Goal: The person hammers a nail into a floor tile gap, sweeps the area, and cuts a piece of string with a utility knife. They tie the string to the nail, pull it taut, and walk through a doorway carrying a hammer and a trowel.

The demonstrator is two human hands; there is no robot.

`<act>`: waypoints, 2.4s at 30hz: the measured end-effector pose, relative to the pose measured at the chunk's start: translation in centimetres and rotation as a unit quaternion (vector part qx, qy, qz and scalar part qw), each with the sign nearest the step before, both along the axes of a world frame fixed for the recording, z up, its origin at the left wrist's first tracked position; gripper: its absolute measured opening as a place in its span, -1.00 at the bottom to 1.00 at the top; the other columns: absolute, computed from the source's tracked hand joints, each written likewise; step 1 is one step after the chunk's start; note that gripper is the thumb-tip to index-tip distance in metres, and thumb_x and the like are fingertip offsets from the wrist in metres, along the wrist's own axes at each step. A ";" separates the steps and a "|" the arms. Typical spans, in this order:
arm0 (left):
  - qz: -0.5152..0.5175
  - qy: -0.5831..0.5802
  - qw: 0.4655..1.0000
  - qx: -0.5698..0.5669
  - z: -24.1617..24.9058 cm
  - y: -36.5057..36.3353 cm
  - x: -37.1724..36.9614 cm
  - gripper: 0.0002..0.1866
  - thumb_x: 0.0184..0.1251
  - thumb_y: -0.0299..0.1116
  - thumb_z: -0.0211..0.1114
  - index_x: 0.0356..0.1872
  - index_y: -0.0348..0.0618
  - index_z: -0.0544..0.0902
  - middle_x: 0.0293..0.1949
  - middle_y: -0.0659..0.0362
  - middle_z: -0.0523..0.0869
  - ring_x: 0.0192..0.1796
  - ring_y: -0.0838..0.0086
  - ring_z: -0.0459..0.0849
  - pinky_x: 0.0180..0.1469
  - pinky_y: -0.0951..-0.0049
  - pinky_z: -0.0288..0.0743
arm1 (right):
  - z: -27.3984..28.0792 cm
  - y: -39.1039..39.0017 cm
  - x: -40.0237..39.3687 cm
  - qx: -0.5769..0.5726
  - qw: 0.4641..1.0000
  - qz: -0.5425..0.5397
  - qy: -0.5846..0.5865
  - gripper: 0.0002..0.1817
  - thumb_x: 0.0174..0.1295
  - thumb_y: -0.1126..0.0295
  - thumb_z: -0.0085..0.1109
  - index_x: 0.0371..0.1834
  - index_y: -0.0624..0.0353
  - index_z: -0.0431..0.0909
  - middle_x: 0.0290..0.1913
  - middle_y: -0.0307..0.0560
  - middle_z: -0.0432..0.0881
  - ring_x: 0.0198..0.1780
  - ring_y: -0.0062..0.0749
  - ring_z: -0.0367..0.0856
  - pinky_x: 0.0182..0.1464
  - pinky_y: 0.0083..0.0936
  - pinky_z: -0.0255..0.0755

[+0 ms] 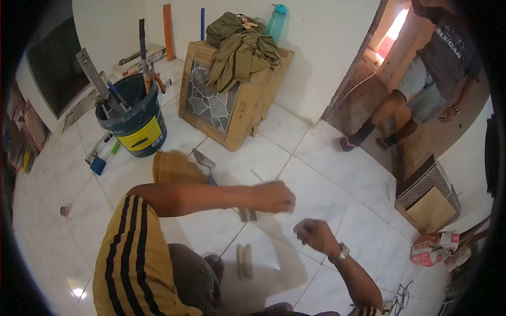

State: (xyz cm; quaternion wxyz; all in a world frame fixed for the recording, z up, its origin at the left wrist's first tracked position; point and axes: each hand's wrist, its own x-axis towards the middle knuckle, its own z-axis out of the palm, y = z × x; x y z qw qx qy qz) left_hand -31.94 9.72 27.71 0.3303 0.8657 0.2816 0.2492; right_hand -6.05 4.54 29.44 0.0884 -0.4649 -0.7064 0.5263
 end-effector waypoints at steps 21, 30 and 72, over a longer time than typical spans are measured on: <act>0.540 0.396 0.666 0.328 16.4 49.9 -36.0 -0.58 0.52 -0.14 0.17 0.31 0.00 0.62 0.32 -0.05 0.58 0.39 0.03 0.48 0.38 0.02 0.44 | -9.9 -13.9 18.0 -0.061 0.947 0.087 -0.302 -0.63 0.42 0.07 0.11 -0.13 0.17 0.68 -0.26 0.10 0.75 -0.23 0.04 0.76 -0.09 -0.09 0.63; 0.581 0.168 0.712 0.356 22.8 49.3 -35.6 -0.40 0.38 0.10 0.20 0.20 -0.19 0.60 0.07 -0.17 0.71 0.16 -0.09 0.66 0.22 -0.02 0.53 | -8.5 -10.1 14.4 0.061 0.956 0.129 -0.257 -0.75 0.34 0.19 0.18 -0.27 0.17 0.61 -0.31 0.14 0.70 -0.25 0.15 0.70 -0.15 -0.03 0.59; 0.153 -0.332 0.901 -0.233 2.2 -4.1 11.0 -0.67 0.48 -0.38 0.28 0.20 -0.19 0.63 0.08 0.06 0.66 0.06 0.46 0.68 0.13 0.40 0.58 | 0.8 0.7 5.9 -0.229 0.798 -0.237 0.504 -0.66 0.43 0.20 0.09 -0.02 0.31 0.56 -0.10 0.06 0.72 -0.11 -0.15 0.73 0.03 -0.22 0.61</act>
